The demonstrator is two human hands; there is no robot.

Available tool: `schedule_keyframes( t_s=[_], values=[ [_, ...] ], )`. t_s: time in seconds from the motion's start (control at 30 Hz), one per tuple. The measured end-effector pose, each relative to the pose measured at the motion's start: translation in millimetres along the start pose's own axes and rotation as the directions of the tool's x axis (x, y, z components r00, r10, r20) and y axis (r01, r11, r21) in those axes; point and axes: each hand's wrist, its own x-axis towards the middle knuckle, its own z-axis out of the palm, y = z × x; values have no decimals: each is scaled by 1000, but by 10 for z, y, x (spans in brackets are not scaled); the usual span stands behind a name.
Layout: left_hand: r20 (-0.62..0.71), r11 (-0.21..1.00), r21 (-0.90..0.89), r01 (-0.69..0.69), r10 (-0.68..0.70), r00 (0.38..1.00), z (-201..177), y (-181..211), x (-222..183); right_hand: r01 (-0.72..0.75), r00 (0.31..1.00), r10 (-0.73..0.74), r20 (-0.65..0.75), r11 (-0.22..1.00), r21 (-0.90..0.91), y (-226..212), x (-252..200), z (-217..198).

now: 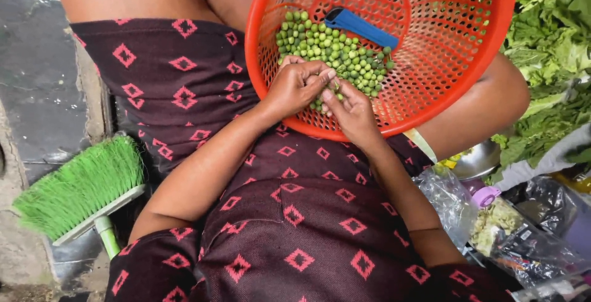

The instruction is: A person sits on the floor and plucks small green vegetables from their stems, collecting the produce in a red plastic basket.

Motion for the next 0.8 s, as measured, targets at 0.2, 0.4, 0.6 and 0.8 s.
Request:
schedule_keyframes(
  t_s=[0.2, 0.4, 0.6, 0.8],
  values=[
    [19, 999, -40, 15, -14, 1000, -18, 103, 20, -23, 997, 19, -69, 998, -57, 138, -79, -100],
    [-17, 1000, 15, -17, 17, 1000, -48, 163, 2, -18, 980, 3, -200, 997, -74, 153, -39, 0],
    [-65, 996, 62, -59, 63, 996, -36, 180, 21, -18, 978, -23, -208, 981, -191, -62, 66, -366],
    [83, 999, -46, -23, 27, 996, -53, 250, 25, 207, 959, -278, -49, 812, -546, -774, -5, -257]
  ],
)
